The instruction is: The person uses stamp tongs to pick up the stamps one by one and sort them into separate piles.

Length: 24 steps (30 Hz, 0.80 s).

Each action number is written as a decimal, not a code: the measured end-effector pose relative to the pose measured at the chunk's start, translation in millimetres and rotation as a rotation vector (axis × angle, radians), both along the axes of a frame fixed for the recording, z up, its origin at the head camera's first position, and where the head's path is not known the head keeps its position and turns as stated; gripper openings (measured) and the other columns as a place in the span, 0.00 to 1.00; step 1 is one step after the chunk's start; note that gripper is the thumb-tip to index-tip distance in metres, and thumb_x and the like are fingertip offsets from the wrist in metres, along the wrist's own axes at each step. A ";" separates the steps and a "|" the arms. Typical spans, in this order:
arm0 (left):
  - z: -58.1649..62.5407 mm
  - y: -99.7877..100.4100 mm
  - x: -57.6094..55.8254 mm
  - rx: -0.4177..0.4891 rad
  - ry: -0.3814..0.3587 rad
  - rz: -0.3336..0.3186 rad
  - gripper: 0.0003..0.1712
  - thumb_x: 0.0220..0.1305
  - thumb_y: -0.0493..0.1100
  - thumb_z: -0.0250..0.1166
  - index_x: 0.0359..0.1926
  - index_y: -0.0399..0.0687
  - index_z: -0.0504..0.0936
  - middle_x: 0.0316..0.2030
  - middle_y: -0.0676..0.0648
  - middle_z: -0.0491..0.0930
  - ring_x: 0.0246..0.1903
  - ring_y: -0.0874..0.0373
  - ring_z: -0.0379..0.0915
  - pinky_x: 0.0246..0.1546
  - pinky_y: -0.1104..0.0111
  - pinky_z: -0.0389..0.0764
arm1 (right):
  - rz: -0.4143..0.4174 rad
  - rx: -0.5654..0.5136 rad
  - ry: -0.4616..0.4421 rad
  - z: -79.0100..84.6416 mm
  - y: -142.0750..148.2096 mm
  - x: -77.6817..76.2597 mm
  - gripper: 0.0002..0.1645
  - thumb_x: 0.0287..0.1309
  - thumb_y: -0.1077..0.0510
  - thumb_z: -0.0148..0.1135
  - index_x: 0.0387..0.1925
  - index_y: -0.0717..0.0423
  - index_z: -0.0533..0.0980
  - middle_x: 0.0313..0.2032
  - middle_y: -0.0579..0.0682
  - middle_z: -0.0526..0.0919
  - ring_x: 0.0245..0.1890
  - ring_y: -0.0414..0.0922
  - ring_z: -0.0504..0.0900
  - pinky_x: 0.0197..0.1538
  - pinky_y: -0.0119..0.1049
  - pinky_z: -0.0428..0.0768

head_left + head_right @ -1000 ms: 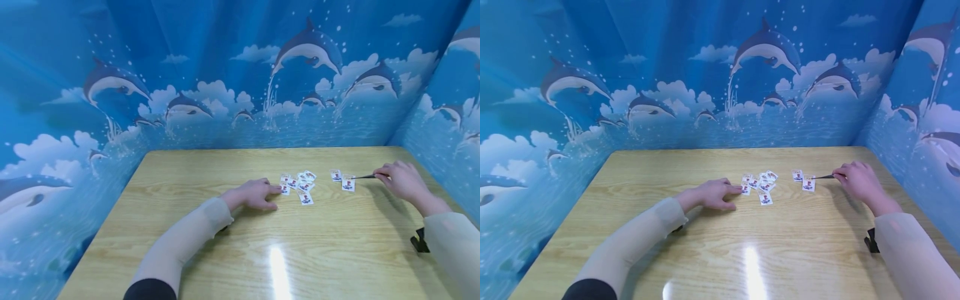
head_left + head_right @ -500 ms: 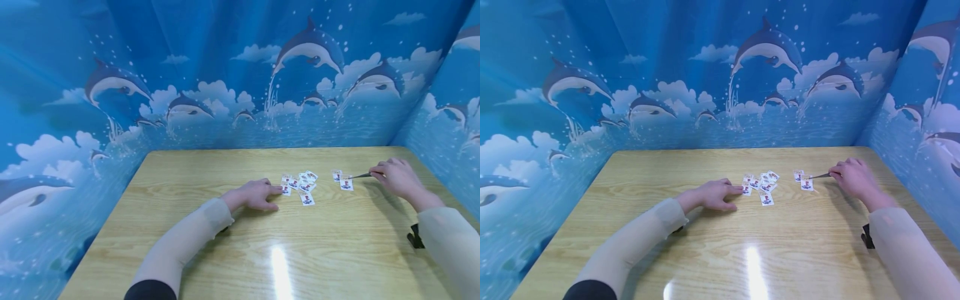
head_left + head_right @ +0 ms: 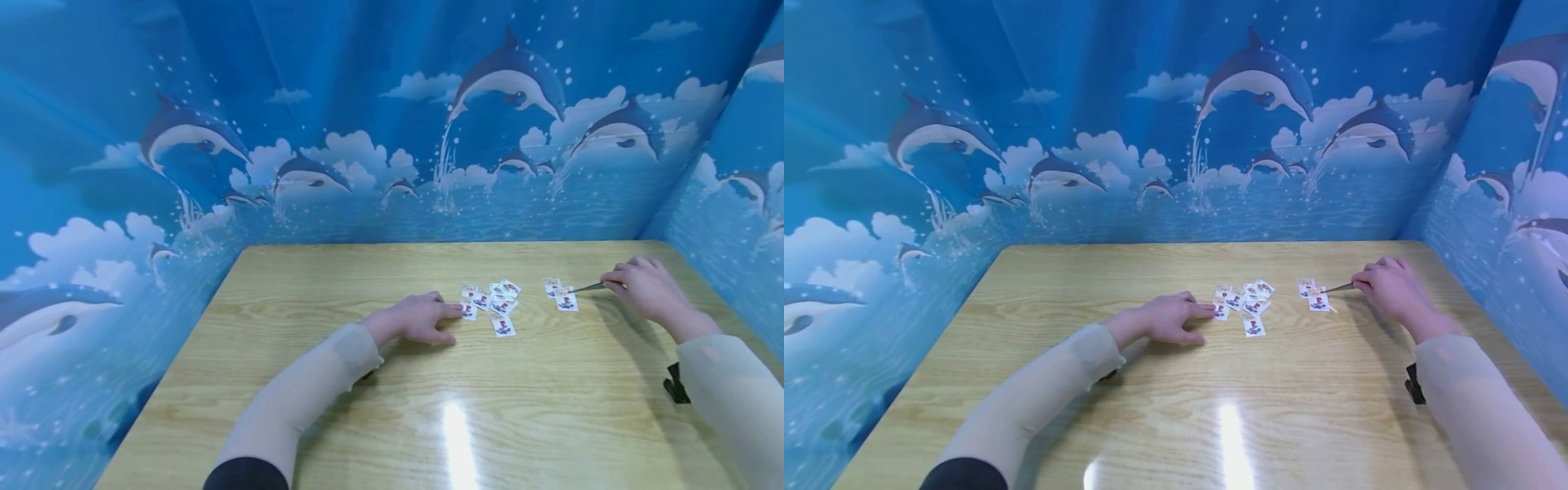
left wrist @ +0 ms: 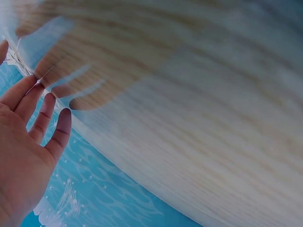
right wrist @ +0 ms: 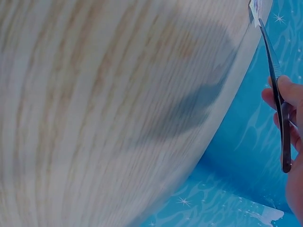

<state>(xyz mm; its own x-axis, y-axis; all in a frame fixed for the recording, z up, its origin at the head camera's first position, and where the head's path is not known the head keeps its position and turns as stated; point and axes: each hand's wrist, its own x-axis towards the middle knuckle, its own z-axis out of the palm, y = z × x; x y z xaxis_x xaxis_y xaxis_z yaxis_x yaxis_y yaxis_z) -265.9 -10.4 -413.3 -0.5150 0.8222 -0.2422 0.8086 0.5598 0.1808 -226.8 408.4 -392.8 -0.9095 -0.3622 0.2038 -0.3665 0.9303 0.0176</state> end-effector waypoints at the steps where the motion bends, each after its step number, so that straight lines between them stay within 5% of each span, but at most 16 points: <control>1: -0.2 0.0 0.0 -0.001 0.000 -0.001 0.38 0.67 0.65 0.56 0.73 0.58 0.62 0.71 0.59 0.58 0.62 0.56 0.62 0.58 0.65 0.69 | 0.001 0.000 0.001 -0.6 0.4 -0.2 0.10 0.57 0.64 0.64 0.40 0.64 0.84 0.36 0.58 0.83 0.41 0.59 0.75 0.49 0.63 0.66; 24: -4.4 0.7 -2.0 0.006 0.017 -0.005 0.39 0.66 0.65 0.57 0.73 0.58 0.61 0.71 0.59 0.58 0.60 0.58 0.63 0.55 0.66 0.71 | -0.041 -0.006 -0.074 3.1 8.0 2.6 0.13 0.60 0.65 0.61 0.46 0.68 0.81 0.41 0.67 0.81 0.45 0.67 0.74 0.51 0.67 0.65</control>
